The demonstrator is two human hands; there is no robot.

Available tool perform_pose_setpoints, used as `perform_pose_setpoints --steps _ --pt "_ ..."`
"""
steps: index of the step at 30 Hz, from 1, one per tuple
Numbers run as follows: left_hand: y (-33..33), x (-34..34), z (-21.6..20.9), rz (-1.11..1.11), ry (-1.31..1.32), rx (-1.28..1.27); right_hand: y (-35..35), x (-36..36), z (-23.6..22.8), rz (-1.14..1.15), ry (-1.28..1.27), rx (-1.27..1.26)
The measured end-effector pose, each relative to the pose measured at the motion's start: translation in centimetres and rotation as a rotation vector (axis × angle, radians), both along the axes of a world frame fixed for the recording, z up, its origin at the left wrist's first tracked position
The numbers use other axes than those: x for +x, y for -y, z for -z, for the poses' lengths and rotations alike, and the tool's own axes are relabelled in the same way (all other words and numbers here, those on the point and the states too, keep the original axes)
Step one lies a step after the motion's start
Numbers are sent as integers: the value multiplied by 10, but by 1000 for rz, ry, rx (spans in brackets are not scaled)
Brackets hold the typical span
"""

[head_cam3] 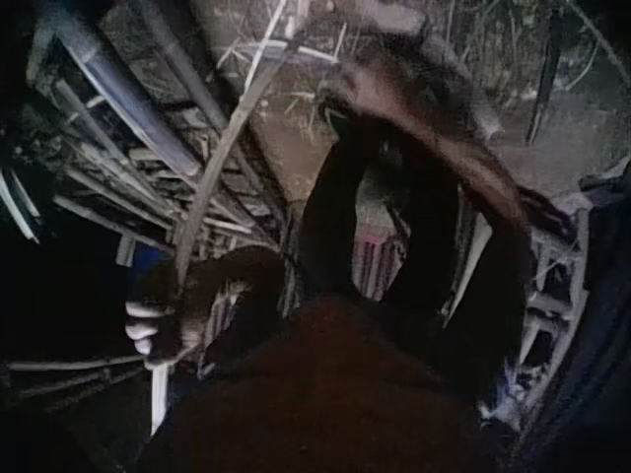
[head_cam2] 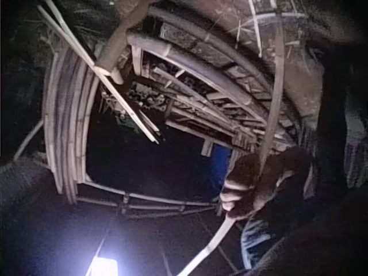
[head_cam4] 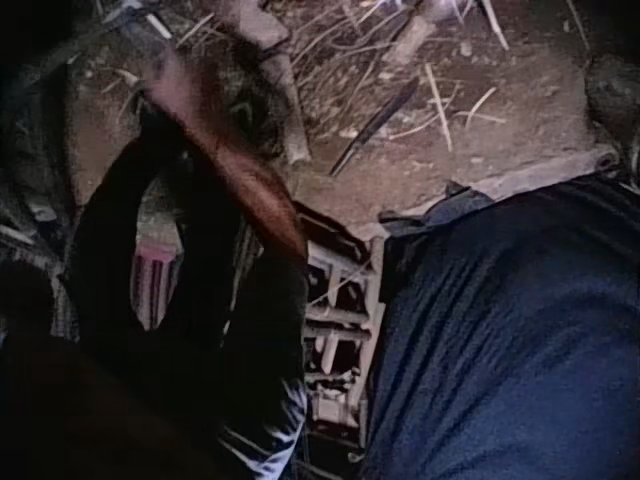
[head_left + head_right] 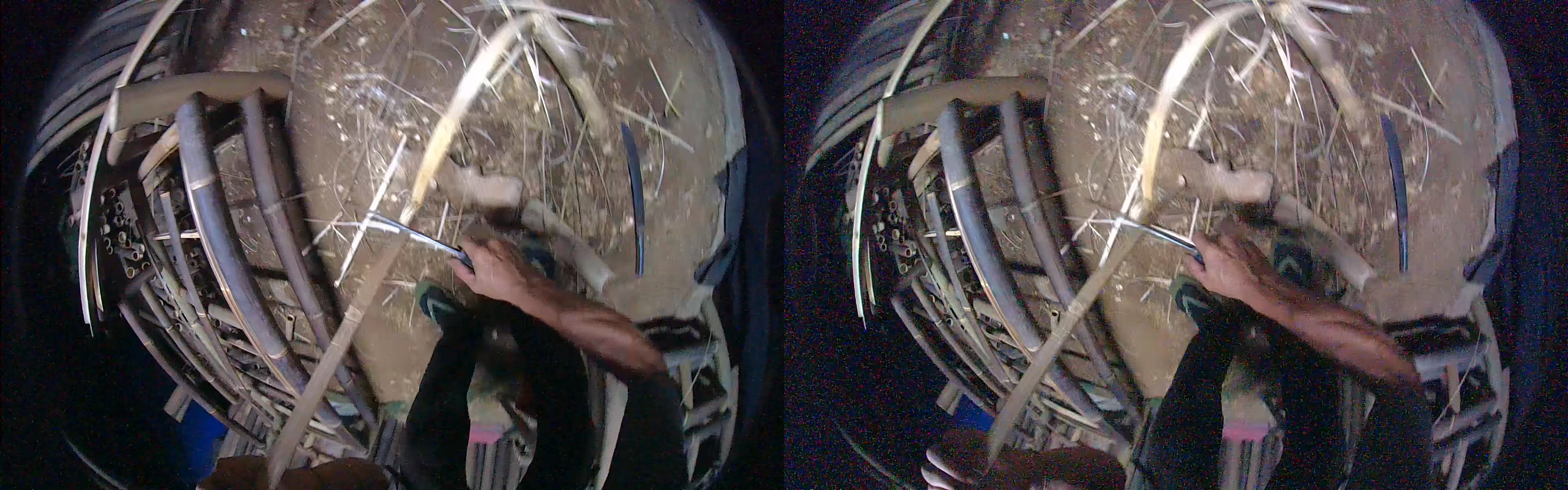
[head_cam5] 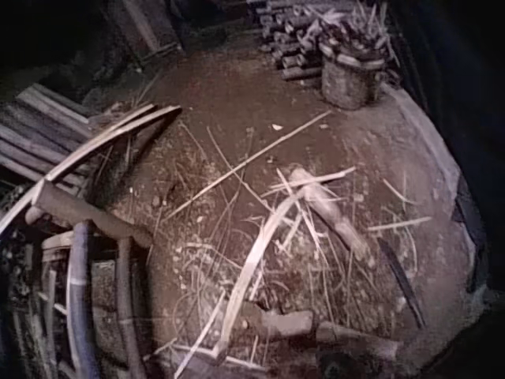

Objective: The person uses a large knife to split long bamboo poles into thin strips. They hold the bamboo against a wooden frame and repeatedly strike it with the knife to separate the material. The person handles multiple bamboo pieces, splitting them and occasionally inspecting the resulting strips.

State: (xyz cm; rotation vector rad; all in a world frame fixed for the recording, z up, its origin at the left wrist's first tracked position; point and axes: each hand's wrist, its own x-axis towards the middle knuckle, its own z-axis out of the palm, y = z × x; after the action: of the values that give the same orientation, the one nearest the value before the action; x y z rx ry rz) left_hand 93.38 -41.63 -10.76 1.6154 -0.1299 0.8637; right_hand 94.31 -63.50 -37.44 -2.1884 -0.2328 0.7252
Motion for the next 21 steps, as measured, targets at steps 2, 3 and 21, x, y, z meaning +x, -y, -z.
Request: perform_pose_setpoints --steps 2,3,21 --pt "3 -2 2 -20 2 12 -4 -5 -24 -33 22 223" --pt "0 -5 5 -28 -10 15 -11 -15 -22 -34 197 317" --pt "-1 -6 48 -38 -47 -14 25 -20 122 1 -113 -145"
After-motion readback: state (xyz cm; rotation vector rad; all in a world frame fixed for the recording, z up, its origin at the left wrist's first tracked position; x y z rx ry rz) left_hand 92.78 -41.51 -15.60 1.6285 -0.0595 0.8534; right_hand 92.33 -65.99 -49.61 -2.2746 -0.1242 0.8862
